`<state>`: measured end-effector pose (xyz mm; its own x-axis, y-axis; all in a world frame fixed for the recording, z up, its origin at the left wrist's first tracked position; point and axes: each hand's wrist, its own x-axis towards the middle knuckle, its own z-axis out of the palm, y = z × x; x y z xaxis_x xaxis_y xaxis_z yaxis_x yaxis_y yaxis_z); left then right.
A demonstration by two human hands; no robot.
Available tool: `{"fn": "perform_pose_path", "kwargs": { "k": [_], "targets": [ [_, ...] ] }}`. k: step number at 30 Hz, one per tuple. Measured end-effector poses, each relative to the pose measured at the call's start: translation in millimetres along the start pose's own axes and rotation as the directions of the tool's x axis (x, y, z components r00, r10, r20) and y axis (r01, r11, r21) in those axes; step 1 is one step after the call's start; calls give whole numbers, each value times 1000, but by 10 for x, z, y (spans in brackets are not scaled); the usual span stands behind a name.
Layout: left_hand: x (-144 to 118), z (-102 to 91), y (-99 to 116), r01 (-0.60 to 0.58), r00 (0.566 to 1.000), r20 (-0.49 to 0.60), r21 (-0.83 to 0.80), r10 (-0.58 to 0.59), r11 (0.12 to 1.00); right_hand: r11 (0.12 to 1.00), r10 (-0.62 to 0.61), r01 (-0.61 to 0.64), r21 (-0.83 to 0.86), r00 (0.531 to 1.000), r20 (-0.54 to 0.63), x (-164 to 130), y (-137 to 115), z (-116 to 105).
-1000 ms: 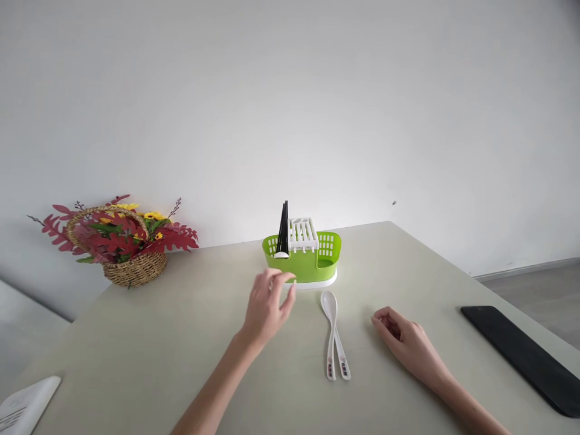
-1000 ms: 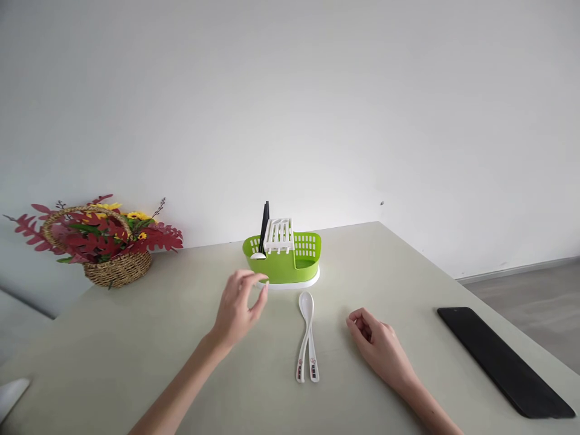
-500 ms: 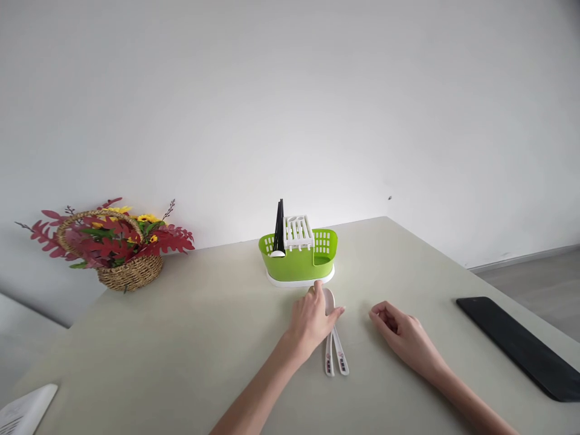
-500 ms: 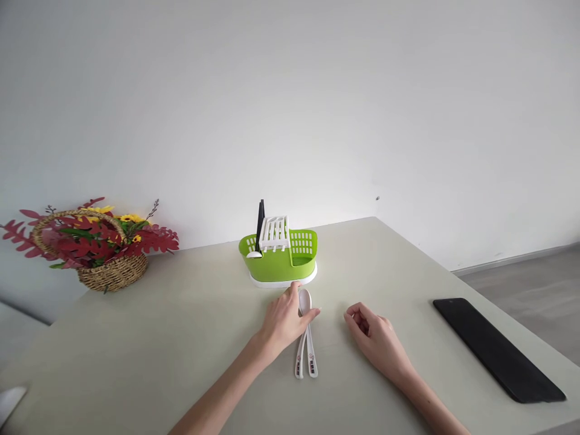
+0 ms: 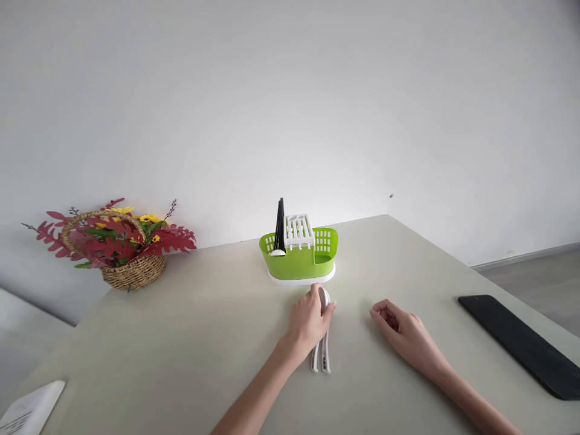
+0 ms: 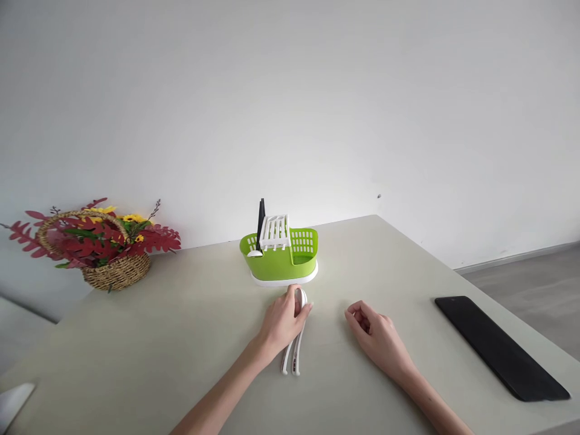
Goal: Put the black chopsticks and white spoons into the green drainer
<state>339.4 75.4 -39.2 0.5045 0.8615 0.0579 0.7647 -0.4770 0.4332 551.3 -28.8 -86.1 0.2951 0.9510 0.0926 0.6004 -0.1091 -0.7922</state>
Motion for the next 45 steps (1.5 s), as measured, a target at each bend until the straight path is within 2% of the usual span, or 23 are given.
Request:
{"fn": "perform_pose_path", "kwargs": {
  "k": [10,21,23,26,28,33,39,43,45],
  "targets": [
    [-94,0,-204,-32,999,-23,-152,28,988,999,-26,26,-20,1000,-14,-2,23,-1],
    [-228,-193,-509,2,1000,-16,-139,-4,990,999,-20,19,-28,1000,-21,-14,2,-2],
    [-255,-234,-581,-15,997,-78,-106,7,994,999,-24,23,-30,1000,-18,-12,9,-4],
    [-289,-293,-671,-20,971,-238,-41,10,999,999,-34,33,-26,999,-28,-9,13,-5],
    [-289,-326,-710,2,960,-280,-25,-9,1000,999,-39,38,-25,999,-32,-8,15,-3],
    [-205,-337,-732,45,984,-167,-71,-56,996,999,-32,31,-33,999,-29,-11,39,2],
    [-141,-314,-696,59,986,-141,-201,-88,978,999,-23,23,-32,999,-25,-13,53,1],
    [-201,-543,-630,78,993,-48,-389,-105,918,1000,-15,15,-24,1000,-22,-17,37,-1],
    [-237,-774,-562,44,993,-79,-482,-93,875,1000,-12,11,-18,1000,-19,-21,30,-4]
  ]
}}
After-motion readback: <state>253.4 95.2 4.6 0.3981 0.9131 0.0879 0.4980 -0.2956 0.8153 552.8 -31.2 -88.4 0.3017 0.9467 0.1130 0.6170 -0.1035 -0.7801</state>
